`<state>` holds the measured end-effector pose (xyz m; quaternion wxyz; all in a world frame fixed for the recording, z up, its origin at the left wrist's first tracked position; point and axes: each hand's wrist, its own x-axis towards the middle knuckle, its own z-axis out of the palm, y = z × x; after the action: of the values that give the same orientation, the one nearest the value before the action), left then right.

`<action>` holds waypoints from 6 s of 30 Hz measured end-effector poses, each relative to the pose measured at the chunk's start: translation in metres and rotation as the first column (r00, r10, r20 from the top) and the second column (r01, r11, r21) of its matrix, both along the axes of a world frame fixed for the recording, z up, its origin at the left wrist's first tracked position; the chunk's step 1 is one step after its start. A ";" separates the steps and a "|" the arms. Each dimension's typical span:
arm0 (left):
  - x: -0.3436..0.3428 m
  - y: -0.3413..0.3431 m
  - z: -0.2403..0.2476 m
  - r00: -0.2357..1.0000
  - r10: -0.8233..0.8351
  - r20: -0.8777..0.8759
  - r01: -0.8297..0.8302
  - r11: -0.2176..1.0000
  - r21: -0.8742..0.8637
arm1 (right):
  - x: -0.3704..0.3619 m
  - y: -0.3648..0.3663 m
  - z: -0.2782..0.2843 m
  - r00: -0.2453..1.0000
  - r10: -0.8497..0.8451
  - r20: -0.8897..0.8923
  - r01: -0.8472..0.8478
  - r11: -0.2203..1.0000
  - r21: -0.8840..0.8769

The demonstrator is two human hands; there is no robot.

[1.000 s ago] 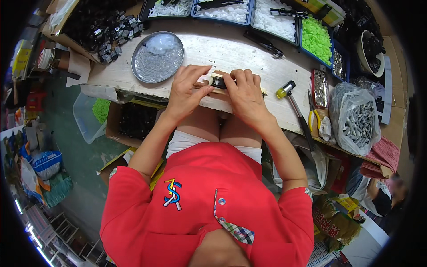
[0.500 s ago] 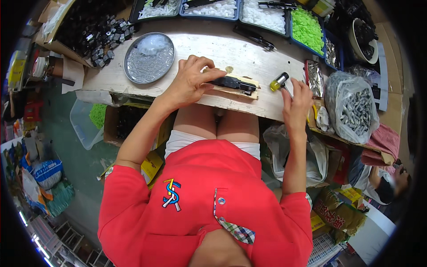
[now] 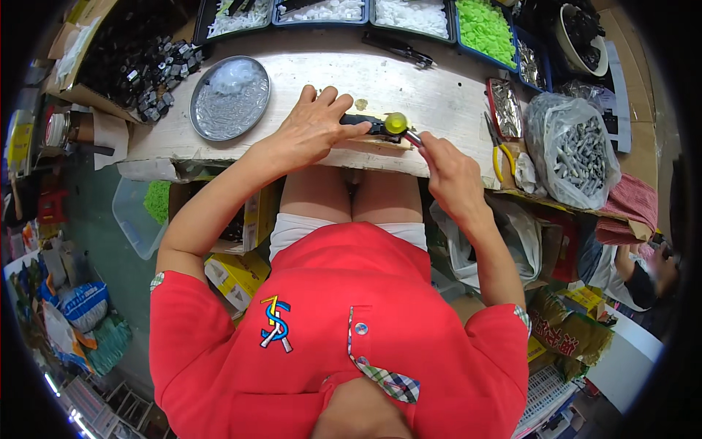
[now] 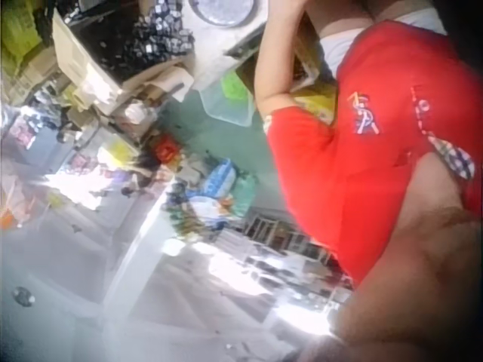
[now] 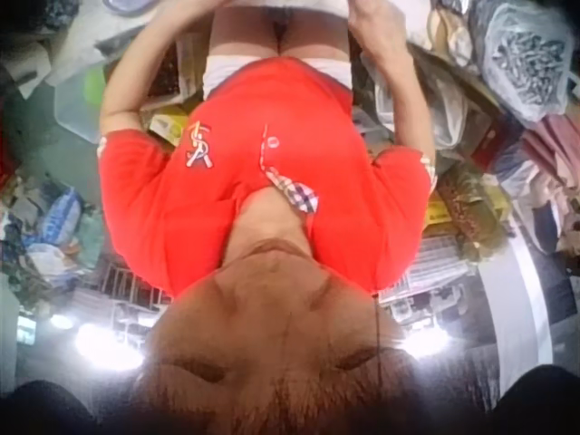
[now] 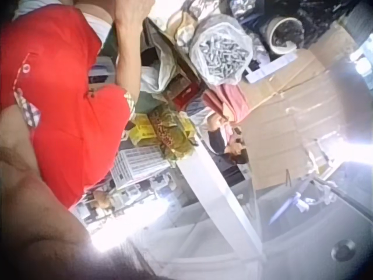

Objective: Manually assemble small plastic toy components at a factory workbench using a jig and hand tools.

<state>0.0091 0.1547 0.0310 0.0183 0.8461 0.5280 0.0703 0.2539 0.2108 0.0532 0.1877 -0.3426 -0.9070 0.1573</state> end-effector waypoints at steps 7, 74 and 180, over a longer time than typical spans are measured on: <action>-0.002 0.005 -0.001 1.000 -0.015 0.015 0.016 1.000 -0.007 | -0.012 -0.006 0.002 0.967 -0.018 0.256 0.008 0.999 0.039; -0.006 0.123 -0.039 0.983 0.030 0.183 -0.094 0.930 0.356 | -0.116 0.224 -0.016 0.975 -0.124 0.184 -0.017 0.785 0.619; -0.091 0.171 0.015 0.815 0.568 0.112 -0.566 0.823 -0.055 | 0.096 0.179 -0.055 0.824 -0.540 0.168 0.511 0.839 0.187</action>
<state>-0.0815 0.3257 0.0457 0.0373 0.6443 0.7544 0.1198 0.3499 0.3903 -0.0017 0.1475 -0.5811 -0.8004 0.0004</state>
